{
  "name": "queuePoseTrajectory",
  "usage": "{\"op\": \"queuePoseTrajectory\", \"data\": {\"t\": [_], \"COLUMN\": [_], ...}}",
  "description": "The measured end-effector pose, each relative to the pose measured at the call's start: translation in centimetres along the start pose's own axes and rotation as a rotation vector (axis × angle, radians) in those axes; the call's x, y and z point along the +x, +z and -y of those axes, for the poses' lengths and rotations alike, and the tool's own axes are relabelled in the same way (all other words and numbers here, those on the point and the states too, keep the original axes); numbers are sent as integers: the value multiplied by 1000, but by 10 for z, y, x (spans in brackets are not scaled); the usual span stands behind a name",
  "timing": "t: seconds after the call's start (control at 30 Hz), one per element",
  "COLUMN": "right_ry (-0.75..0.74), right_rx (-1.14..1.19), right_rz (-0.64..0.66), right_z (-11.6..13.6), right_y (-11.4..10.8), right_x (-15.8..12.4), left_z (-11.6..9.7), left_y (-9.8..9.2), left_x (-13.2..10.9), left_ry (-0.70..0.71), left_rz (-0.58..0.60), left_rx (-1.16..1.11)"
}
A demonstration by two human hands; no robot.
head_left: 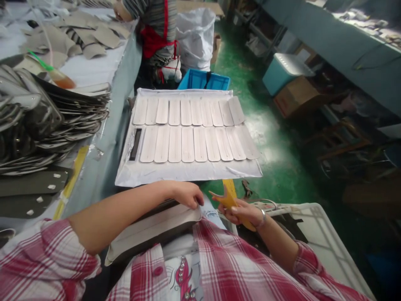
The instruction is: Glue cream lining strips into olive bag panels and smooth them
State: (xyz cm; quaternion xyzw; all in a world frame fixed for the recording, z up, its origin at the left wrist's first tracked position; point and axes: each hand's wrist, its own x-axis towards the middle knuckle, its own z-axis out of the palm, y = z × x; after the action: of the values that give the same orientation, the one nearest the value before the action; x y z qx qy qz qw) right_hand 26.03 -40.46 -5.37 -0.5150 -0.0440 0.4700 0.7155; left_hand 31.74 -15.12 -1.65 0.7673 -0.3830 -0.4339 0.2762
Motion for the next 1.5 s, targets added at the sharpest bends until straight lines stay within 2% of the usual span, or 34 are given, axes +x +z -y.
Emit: {"op": "queuePoseTrajectory", "data": {"t": [0.13,0.3,0.4,0.53,0.67,0.77,0.83,0.93,1.07,1.23,1.3,1.4,1.5], "right_ry": [68,108,156,-11,-151,-183,-182,-204,-264,-271,-253,-155,-93], "right_rx": [10,-132,-102,-100,-432,-735,-860,-930,-891,-878,-816,-491,-129], "right_rz": [-46,-174,-285,-475,-516,-509,-518,-509,-491,-544,-490,-358,-380], "right_z": [-6,-21,-21,-15,-8,-3,-2,-4,-8,-5,-2,0,-2], "right_y": [9,24,24,31,59,78,83,82,78,85,87,83,76], "right_x": [-9,3,6,14,32,43,47,50,53,54,53,55,58], "left_z": [3,4,2,4,14,22,26,30,38,46,46,43,39], "left_y": [1,7,9,8,11,15,17,19,23,27,26,22,18], "left_x": [-1,-8,-10,-8,-7,-9,-11,-12,-9,-6,-7,-10,-12], "left_ry": [-30,-43,-60,-73,-65,12,73,87,93,149,142,94,64], "left_rz": [76,31,-1,-47,-49,-59,-60,-55,-52,-53,-50,-46,-42], "left_rx": [-146,-288,-298,-278,-356,-492,-549,-549,-529,-561,-540,-441,-319]}}
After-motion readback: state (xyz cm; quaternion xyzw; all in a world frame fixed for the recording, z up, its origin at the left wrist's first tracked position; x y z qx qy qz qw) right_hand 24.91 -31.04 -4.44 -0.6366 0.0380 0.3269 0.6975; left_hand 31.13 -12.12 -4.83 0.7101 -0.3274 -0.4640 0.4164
